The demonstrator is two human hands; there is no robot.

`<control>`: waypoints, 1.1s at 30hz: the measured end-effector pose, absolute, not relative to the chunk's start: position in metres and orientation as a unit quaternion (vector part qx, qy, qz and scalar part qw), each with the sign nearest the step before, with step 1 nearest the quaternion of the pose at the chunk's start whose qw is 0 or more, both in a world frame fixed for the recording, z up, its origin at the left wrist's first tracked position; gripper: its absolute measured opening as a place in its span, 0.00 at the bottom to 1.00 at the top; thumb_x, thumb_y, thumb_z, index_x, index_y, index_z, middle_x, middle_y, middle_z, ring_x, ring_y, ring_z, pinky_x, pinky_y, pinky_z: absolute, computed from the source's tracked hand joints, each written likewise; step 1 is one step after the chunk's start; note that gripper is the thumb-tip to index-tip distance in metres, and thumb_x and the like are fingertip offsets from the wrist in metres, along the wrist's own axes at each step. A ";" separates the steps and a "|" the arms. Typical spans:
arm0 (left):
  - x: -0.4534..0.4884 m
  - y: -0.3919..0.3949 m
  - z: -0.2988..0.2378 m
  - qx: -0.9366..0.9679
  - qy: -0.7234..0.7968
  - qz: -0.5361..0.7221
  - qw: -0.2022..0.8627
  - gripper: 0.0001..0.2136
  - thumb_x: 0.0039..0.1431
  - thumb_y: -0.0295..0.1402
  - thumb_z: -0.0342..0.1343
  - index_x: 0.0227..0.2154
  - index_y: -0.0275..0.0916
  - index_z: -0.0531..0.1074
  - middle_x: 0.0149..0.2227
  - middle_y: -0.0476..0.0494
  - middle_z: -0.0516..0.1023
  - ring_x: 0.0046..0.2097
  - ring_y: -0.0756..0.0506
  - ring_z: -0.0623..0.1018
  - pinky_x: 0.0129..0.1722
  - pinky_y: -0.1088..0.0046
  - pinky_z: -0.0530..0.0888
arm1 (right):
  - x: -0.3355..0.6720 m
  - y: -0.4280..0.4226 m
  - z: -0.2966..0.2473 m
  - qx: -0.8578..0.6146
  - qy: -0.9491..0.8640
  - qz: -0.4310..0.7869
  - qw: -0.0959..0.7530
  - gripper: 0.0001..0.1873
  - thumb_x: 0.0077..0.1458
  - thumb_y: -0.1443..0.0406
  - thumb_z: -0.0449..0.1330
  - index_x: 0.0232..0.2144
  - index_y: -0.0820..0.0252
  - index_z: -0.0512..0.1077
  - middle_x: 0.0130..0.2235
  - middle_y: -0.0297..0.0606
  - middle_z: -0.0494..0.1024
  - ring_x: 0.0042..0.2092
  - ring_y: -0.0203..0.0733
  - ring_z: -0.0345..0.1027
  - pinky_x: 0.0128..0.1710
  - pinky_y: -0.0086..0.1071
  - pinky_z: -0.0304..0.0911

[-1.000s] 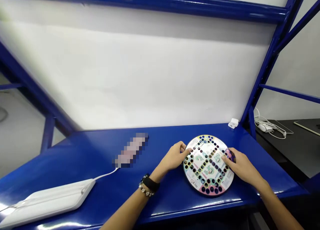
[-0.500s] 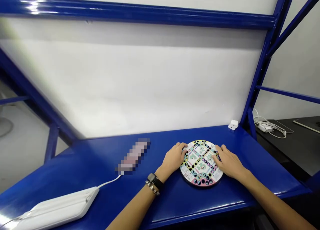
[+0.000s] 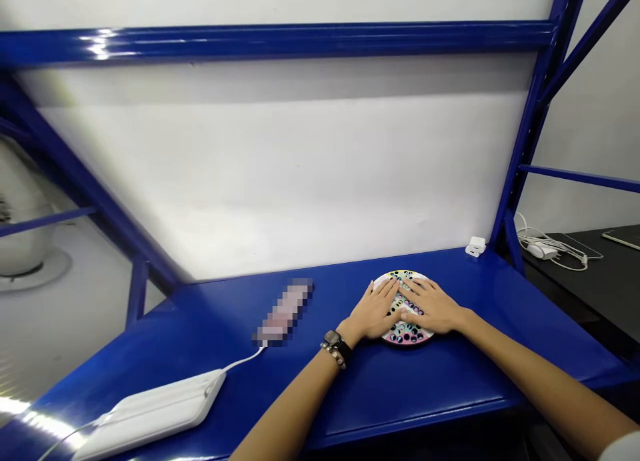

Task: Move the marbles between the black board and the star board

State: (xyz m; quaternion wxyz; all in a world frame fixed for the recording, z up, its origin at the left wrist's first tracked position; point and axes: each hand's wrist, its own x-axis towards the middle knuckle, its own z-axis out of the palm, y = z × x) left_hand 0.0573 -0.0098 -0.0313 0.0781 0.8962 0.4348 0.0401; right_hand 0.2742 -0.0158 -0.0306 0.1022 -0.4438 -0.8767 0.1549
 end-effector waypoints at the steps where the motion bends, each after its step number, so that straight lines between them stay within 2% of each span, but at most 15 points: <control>1: 0.056 -0.008 -0.031 0.898 0.432 0.038 0.080 0.33 0.68 0.52 0.36 0.70 0.39 0.45 0.71 0.37 0.47 0.71 0.39 0.49 0.69 0.50 0.46 | 0.273 -0.014 -0.030 -0.448 -0.874 0.158 0.103 0.42 0.61 0.38 0.44 0.69 0.50 0.52 0.71 0.40 0.47 0.71 0.55 0.38 0.68 0.51 0.33; 9: 0.056 -0.007 -0.032 0.896 0.434 0.049 0.081 0.34 0.68 0.53 0.37 0.69 0.38 0.48 0.71 0.36 0.49 0.71 0.37 0.50 0.69 0.51 0.46 | 0.271 -0.017 -0.029 -0.459 -0.862 0.173 0.127 0.40 0.62 0.39 0.44 0.69 0.50 0.54 0.71 0.39 0.50 0.71 0.52 0.38 0.69 0.49 0.32; 12: 0.057 -0.008 -0.032 0.893 0.437 0.063 0.091 0.34 0.67 0.54 0.36 0.69 0.39 0.50 0.71 0.37 0.51 0.71 0.38 0.52 0.68 0.50 0.47 | 0.274 -0.015 -0.029 -0.459 -0.861 0.182 0.122 0.38 0.65 0.42 0.40 0.68 0.52 0.56 0.71 0.39 0.51 0.71 0.49 0.38 0.69 0.48 0.32; 15: 0.055 -0.010 -0.031 0.879 0.456 0.104 0.091 0.31 0.66 0.52 0.41 0.66 0.40 0.56 0.69 0.38 0.56 0.69 0.38 0.57 0.68 0.54 0.52 | 0.279 -0.012 -0.030 -0.476 -0.845 0.204 0.135 0.37 0.66 0.44 0.36 0.67 0.56 0.59 0.71 0.40 0.52 0.71 0.49 0.39 0.69 0.48 0.33; 18: 0.045 -0.011 -0.027 0.829 0.530 0.170 0.059 0.28 0.65 0.47 0.47 0.62 0.37 0.62 0.65 0.35 0.64 0.63 0.37 0.66 0.61 0.58 0.64 | 0.287 -0.006 -0.034 -0.536 -0.799 0.209 0.175 0.37 0.66 0.44 0.39 0.65 0.58 0.60 0.70 0.44 0.54 0.70 0.52 0.43 0.67 0.51 0.40; 21: 0.030 -0.008 -0.022 0.763 0.617 0.177 0.073 0.24 0.64 0.45 0.47 0.57 0.37 0.68 0.55 0.33 0.73 0.53 0.36 0.74 0.50 0.60 0.71 | 0.299 0.002 -0.039 -0.595 -0.750 0.195 0.212 0.34 0.65 0.46 0.45 0.64 0.58 0.61 0.64 0.49 0.65 0.65 0.56 0.55 0.63 0.53 0.48; 24: 0.019 -0.006 -0.019 0.745 0.638 0.145 0.130 0.21 0.63 0.46 0.48 0.50 0.40 0.73 0.47 0.37 0.77 0.46 0.38 0.77 0.44 0.63 0.72 | 0.309 0.010 -0.042 -0.602 -0.723 0.222 0.254 0.31 0.64 0.48 0.49 0.62 0.59 0.62 0.53 0.46 0.76 0.57 0.54 0.66 0.60 0.52 0.52; 28: 0.018 -0.005 -0.021 0.740 0.637 0.161 0.146 0.21 0.61 0.48 0.48 0.47 0.39 0.73 0.45 0.38 0.77 0.45 0.38 0.77 0.41 0.64 0.71 | 0.313 0.017 -0.046 -0.573 -0.699 0.266 0.336 0.26 0.63 0.50 0.50 0.56 0.58 0.66 0.40 0.39 0.80 0.50 0.49 0.71 0.57 0.48 0.58; 33: 0.023 -0.003 -0.020 0.701 0.620 0.287 0.204 0.19 0.56 0.47 0.54 0.43 0.38 0.72 0.42 0.40 0.78 0.39 0.42 0.76 0.39 0.67 0.71 | 0.309 0.020 -0.047 -0.543 -0.664 0.284 0.428 0.22 0.59 0.51 0.54 0.47 0.59 0.70 0.41 0.41 0.79 0.42 0.45 0.72 0.46 0.41 0.66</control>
